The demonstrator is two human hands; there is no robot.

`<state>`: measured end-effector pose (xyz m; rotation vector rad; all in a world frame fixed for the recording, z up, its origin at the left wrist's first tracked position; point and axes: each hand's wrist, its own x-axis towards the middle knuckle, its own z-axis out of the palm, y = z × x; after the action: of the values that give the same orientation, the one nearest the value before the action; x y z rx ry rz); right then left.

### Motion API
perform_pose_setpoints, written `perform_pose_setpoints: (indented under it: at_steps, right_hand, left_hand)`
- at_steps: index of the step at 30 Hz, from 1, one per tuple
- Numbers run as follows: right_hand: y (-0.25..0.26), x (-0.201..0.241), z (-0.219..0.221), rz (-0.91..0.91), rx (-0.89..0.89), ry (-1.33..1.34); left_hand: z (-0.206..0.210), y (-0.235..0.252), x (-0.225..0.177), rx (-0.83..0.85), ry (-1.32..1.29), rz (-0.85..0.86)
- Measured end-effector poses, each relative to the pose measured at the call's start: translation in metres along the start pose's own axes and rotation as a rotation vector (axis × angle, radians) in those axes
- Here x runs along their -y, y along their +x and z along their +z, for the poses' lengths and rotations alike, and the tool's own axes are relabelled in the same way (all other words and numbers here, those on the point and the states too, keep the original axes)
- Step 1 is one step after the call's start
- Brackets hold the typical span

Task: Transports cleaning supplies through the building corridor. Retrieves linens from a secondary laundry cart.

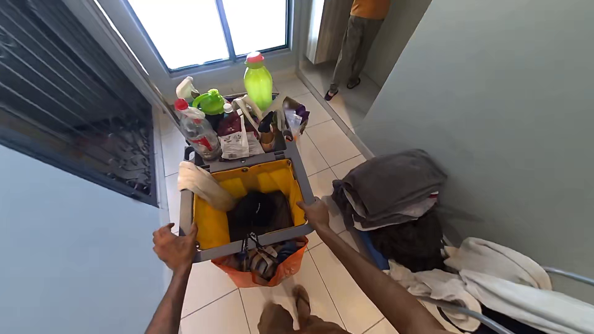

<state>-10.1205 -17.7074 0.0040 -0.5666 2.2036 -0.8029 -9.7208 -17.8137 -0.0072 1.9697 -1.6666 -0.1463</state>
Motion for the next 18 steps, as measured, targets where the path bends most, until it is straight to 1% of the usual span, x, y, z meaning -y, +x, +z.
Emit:
perform_pose_setpoints:
  at_steps: [3, 8, 13, 18]
  right_hand:
    - [0.05, 0.053, 0.022, 0.019, -0.027, 0.029]
    - [0.135, 0.138, 0.055, 0.038, -0.063, 0.092]
    - [0.232, 0.215, 0.075, 0.02, -0.083, 0.089]
    - [0.325, 0.288, 0.084, 0.083, -0.131, 0.007]
  left_hand:
    - [0.04, 0.084, -0.016, 0.009, -0.01, 0.029]
    - [0.098, 0.217, -0.048, 0.069, -0.096, 0.053]
    - [0.156, 0.338, -0.102, 0.213, -0.167, -0.049]
    - [0.222, 0.443, -0.154, 0.275, -0.145, -0.03]
